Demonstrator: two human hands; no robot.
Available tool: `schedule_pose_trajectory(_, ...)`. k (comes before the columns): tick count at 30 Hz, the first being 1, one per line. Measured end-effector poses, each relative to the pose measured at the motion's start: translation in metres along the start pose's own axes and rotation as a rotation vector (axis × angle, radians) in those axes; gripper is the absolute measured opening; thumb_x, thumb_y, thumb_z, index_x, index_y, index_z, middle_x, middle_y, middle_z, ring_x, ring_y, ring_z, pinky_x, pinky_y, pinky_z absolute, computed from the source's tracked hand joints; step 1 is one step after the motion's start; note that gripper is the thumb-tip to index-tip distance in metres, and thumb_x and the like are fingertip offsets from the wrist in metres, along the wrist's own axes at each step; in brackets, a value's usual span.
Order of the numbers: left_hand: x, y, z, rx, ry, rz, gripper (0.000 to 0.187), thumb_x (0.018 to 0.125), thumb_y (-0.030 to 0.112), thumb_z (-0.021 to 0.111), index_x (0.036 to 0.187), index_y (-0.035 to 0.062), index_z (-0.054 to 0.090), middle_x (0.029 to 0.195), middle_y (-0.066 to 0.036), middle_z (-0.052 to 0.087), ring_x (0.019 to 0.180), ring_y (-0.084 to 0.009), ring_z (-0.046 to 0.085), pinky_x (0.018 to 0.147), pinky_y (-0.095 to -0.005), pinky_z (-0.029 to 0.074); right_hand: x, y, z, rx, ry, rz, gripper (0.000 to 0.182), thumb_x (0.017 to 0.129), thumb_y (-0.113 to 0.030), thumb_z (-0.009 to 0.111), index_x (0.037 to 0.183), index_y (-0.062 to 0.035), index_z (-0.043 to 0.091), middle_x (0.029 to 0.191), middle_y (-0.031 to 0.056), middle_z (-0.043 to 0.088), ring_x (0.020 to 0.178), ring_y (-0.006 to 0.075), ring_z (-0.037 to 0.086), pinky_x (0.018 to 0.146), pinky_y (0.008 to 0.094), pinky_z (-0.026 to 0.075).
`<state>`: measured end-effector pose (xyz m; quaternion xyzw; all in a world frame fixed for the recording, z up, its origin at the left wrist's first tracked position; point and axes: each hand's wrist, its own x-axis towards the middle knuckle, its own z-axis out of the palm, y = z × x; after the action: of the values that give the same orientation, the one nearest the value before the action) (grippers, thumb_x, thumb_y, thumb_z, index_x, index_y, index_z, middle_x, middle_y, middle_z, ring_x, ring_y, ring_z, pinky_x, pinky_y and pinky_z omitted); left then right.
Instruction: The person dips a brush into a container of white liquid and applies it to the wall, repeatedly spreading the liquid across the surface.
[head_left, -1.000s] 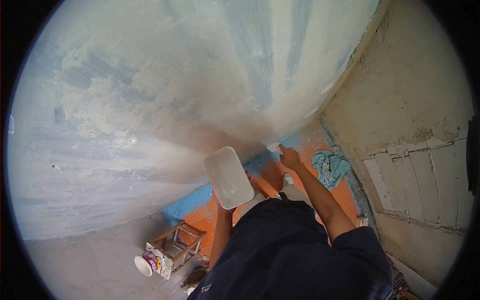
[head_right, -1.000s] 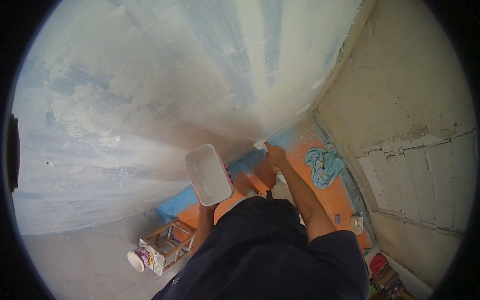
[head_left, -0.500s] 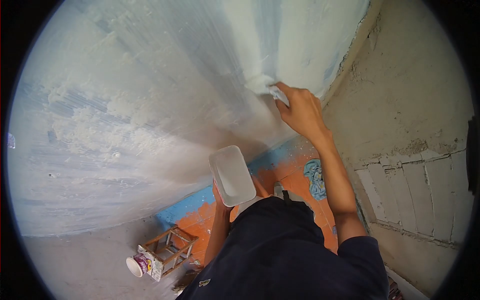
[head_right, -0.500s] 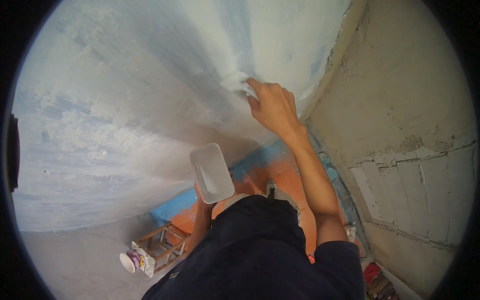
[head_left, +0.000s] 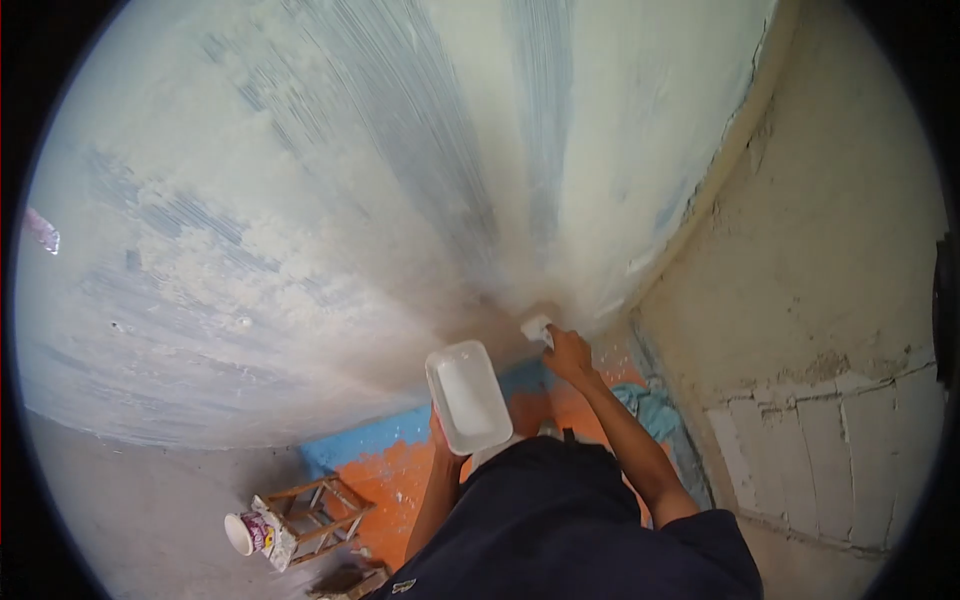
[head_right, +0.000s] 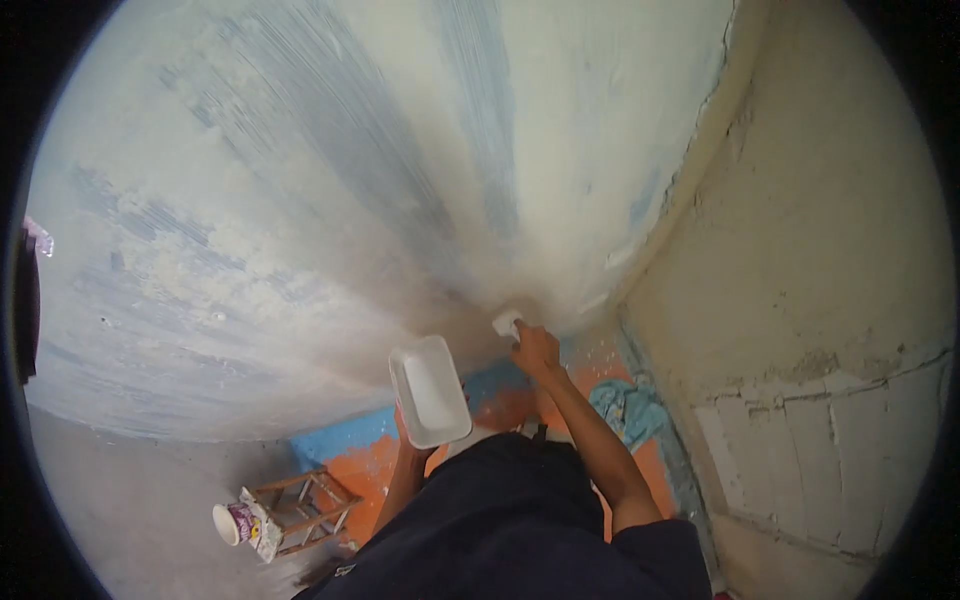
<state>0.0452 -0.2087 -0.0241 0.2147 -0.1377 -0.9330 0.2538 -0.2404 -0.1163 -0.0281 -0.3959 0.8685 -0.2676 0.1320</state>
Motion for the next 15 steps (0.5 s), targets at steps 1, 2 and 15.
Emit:
schedule_pose_trajectory(1, 0.001, 0.002, -0.001, -0.002, -0.008, 0.001, 0.076, 0.103, 0.062, 0.037, 0.155, 0.0066, 0.04, 0.14, -0.03, 0.056, 0.121, -0.0489, 0.062, 0.099, -0.062, 0.054, 0.003, -0.01, -0.024, 0.016, -0.04, -0.003, 0.055, 0.083, -0.019, 0.07, 0.137, -0.0082, 0.062, 0.093, 0.0287, 0.072, 0.091, 0.0469, 0.071, 0.085, 0.055, 0.056)
schedule_pose_trajectory(2, 0.001, 0.004, -0.001, -0.006, -0.013, 0.001, 0.077, 0.103, 0.062, 0.037, 0.156, 0.0068, 0.04, 0.14, -0.03, 0.056, 0.121, -0.0489, 0.062, 0.1, -0.0622, 0.053, 0.003, -0.025, -0.054, 0.03, -0.083, -0.002, 0.055, 0.083, -0.019, 0.07, 0.136, -0.0084, 0.062, 0.091, 0.0291, 0.072, 0.091, 0.0472, 0.071, 0.086, 0.0553, 0.056)
schedule_pose_trajectory(15, 0.018, -0.007, -0.009, -0.022, -0.017, 0.048, 0.078, 0.102, 0.062, 0.037, 0.155, 0.0053, 0.042, 0.142, -0.029, 0.056, 0.124, -0.0472, 0.06, 0.103, -0.0604, 0.052, 0.009, -0.202, -0.281, 0.312, 0.651, -0.404, 0.041, 0.088, -0.003, 0.068, 0.129, -0.0108, 0.067, 0.095, 0.0213, 0.073, 0.084, 0.0415, 0.072, 0.071, 0.0474, 0.056)
